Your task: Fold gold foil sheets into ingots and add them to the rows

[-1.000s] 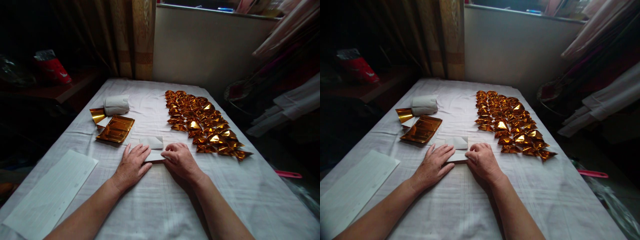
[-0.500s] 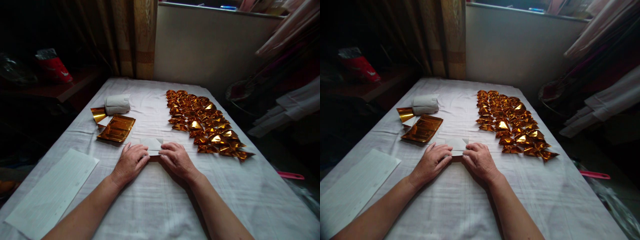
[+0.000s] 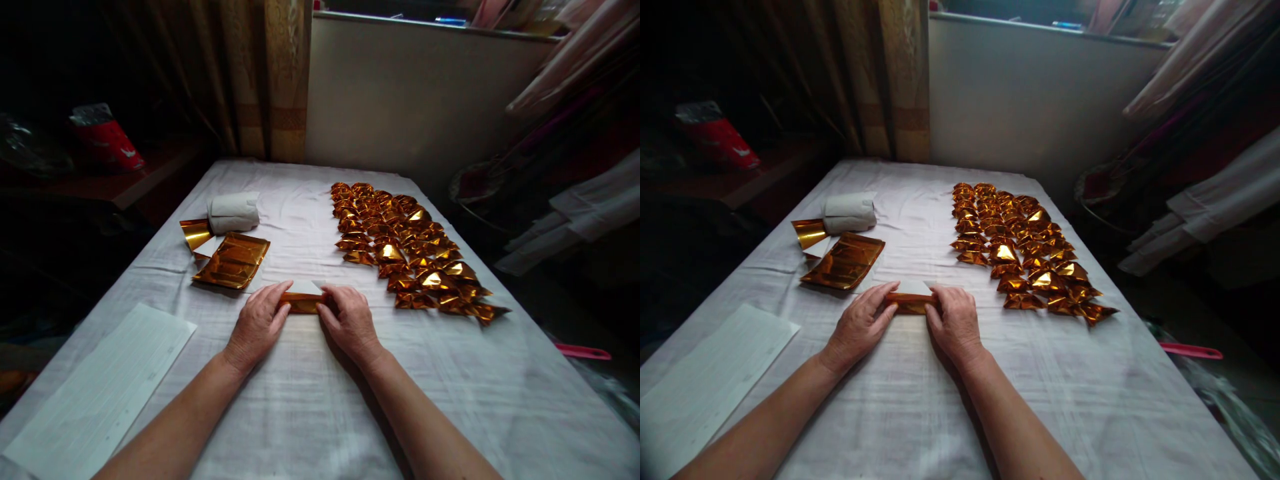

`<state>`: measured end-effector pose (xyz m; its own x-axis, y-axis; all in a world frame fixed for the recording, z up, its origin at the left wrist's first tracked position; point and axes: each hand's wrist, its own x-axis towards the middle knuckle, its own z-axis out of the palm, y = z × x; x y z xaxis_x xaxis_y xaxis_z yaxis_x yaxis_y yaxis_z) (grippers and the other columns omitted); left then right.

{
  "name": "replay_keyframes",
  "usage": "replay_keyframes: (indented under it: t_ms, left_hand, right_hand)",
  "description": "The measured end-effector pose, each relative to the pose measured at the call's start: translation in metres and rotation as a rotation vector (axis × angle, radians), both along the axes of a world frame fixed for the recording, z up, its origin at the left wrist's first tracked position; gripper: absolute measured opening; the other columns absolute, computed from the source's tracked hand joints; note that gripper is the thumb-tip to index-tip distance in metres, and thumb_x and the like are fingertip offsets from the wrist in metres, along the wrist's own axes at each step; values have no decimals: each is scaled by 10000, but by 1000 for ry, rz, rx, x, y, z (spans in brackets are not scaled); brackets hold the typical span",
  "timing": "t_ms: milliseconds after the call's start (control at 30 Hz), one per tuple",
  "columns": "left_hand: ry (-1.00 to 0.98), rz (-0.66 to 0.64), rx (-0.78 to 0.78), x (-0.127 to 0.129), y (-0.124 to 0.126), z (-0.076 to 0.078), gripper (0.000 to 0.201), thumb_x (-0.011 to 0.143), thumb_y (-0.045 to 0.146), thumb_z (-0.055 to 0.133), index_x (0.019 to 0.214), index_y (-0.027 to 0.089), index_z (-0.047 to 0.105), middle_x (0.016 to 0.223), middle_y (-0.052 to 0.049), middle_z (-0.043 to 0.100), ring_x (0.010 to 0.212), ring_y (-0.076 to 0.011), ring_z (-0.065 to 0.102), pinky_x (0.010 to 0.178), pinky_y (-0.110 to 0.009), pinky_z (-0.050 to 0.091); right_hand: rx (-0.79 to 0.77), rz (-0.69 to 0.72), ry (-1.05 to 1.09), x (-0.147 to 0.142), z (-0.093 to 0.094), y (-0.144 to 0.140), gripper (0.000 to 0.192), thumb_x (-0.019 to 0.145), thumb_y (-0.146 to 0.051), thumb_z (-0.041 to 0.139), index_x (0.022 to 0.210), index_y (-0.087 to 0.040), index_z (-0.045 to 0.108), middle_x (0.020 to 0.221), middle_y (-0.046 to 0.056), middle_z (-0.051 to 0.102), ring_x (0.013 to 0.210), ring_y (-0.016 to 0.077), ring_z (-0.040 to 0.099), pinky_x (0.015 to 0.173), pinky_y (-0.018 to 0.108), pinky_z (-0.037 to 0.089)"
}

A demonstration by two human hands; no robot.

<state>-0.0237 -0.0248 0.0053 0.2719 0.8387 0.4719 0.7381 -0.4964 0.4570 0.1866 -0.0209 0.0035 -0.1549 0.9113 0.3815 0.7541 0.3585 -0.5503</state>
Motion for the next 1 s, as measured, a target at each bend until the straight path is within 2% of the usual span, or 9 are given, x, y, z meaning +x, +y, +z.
replay_keyframes:
  t_ms: [100,200,567,667,733,800,867,1000]
  left_hand:
    - [36,-42,15,1,-1,2,253,940,186,508,1145,218,653,1199,-87,659,1101,-221,623,981,-401,507]
    - [80,-70,16,1,-3,1,208,929,178,522,1033,215,699,1200,-91,652,1081,-227,624,962,-416,516]
    - [179,-98,-9,-1,-7,0,243,956,198,491,1113,230,674,1166,-59,697,1090,-218,626,1077,-502,393]
    - [210,-74,-10,0,-9,3,244,952,201,506,1122,232,677,1180,-50,700,1142,-239,597,1096,-522,354]
    - [237,-55,-14,0,-10,5,246,944,203,522,1126,245,681,1190,-35,704,1198,-265,562,1109,-542,319]
    - [262,-44,-22,1,-12,7,254,935,206,535,1136,256,682,1197,-23,706,1244,-285,530,1120,-559,287]
    - [281,-36,-30,1,-14,10,270,934,212,536,1160,262,676,1210,-18,704,1270,-293,513,1129,-569,261]
    - [344,-36,-40,0,-18,14,307,951,284,528,1235,270,643,1262,-17,684,1295,-305,500,1139,-591,217]
  right_hand:
    - [4,-1,-20,-1,-1,0,247,838,-207,620,1084,-216,642,1002,63,710,961,244,620,863,388,424]
    - [6,-2,-49,-1,0,0,221,846,-211,620,1066,-213,645,1020,63,708,970,239,613,860,377,417]
    - [1,-26,-92,-1,0,-1,170,873,-234,621,1035,-224,671,1085,64,698,1013,232,598,897,365,421]
    - [55,4,-162,-2,3,-4,171,921,-256,571,1037,-243,697,1188,66,679,1100,238,579,936,375,409]
    - [92,76,-222,-4,6,-7,227,962,-278,514,1092,-249,697,1292,55,646,1221,249,527,1018,401,368]
    - [81,194,-282,-8,8,-11,304,988,-312,469,1224,-245,649,1382,38,595,1343,250,436,1117,431,284]
    - [9,303,-343,-10,9,-15,413,997,-362,449,1377,-228,539,1453,36,531,1414,245,357,1176,456,207]
    - [-151,359,-439,-8,9,-22,594,998,-469,417,1520,-199,334,1561,68,363,1465,244,278,1206,497,154]
